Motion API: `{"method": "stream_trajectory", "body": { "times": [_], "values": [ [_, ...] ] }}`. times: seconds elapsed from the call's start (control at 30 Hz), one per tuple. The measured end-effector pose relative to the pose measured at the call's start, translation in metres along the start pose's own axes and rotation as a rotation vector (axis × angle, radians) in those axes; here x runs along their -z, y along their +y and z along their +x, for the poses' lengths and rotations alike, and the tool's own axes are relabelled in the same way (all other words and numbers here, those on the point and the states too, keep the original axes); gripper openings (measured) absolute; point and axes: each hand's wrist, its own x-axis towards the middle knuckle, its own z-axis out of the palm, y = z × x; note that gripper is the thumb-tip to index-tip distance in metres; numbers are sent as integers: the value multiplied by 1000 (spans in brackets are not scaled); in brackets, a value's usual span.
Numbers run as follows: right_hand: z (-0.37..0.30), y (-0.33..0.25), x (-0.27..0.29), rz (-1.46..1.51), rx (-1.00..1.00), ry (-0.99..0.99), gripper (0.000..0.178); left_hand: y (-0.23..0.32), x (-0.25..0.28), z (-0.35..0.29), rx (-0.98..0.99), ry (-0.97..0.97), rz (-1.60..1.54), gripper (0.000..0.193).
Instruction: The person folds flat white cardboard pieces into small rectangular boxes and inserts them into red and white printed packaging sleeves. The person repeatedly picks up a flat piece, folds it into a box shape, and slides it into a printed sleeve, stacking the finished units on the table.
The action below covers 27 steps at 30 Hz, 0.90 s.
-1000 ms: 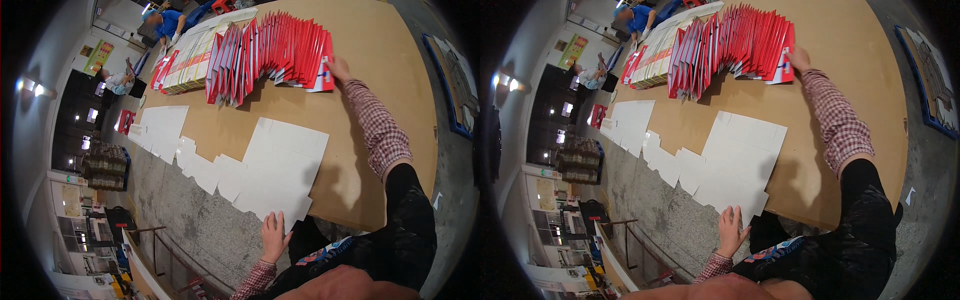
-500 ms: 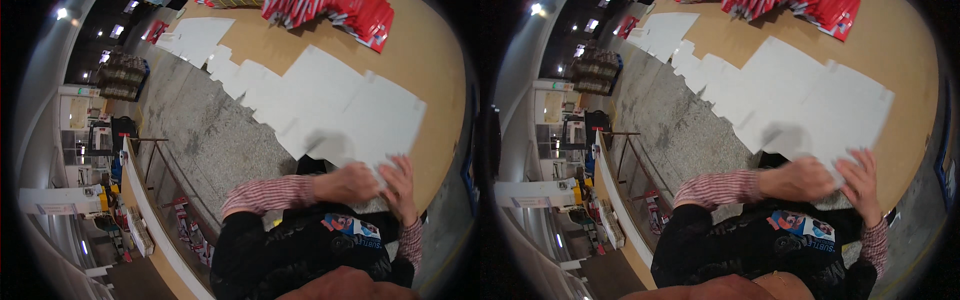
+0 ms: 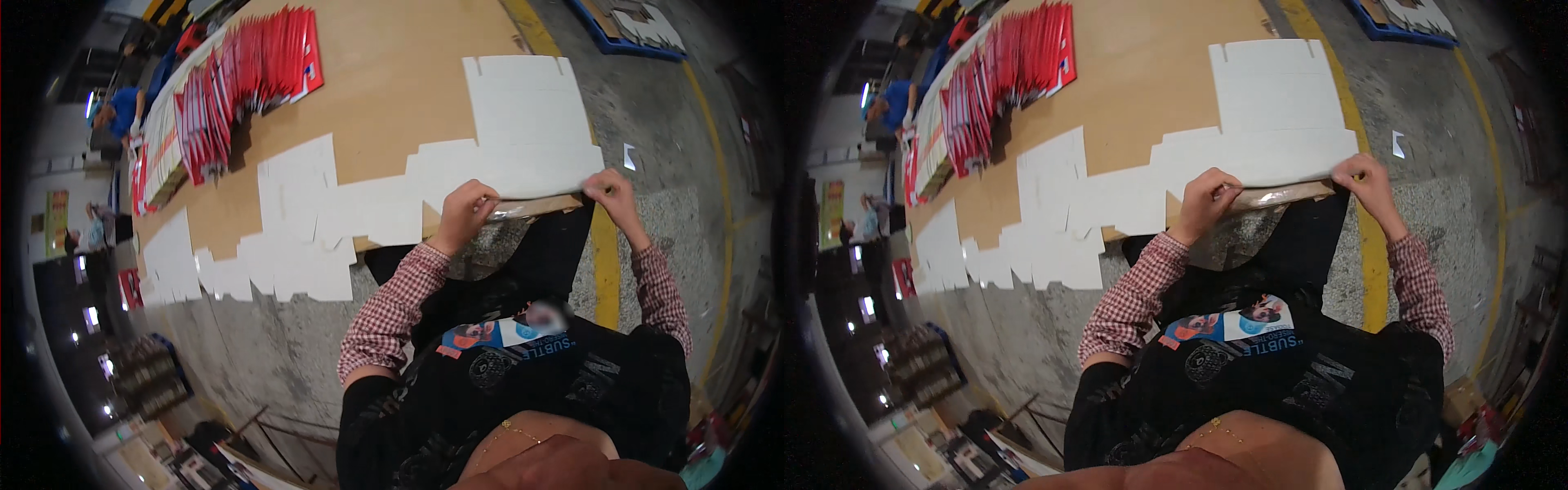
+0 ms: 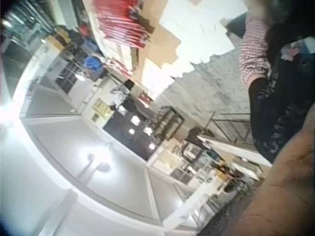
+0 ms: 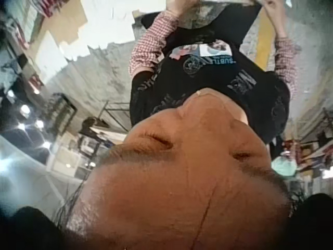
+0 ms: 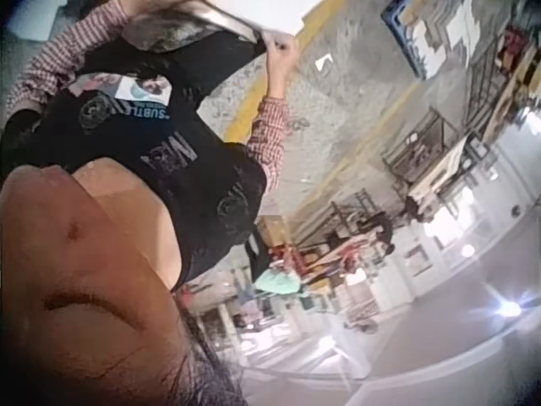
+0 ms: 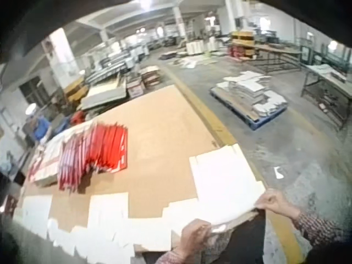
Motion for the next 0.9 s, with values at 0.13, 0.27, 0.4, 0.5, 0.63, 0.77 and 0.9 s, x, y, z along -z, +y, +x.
{"method": "stream_trajectory", "body": {
  "times": [0.13, 0.27, 0.4, 0.5, 0.63, 0.77, 0.9],
  "values": [
    [30, -25, -26, 12, -144, 337, 64, 15, -14, 13, 176, 62, 132, 35],
    [51, -54, -53, -500, 379, 386, 65, 8, -45, 8, -125, 59, 609, 51],
    [41, -43, -93, -395, 547, 17, 66, 27, -12, -25, -80, -349, 548, 94],
    [45, -47, -92, -301, 598, 26, 56, -31, 29, -65, -134, -15, 443, 66],
    [41, -42, -82, -258, 609, 32, 55, -8, 36, -26, 446, 189, -96, 26],
    [41, -41, -86, -221, 623, 111, 55, -21, 23, -18, 300, 173, 269, 30],
    [43, -44, -90, -251, 613, 122, 56, -23, 2, -34, -82, -100, 713, 60]
  ]
}}
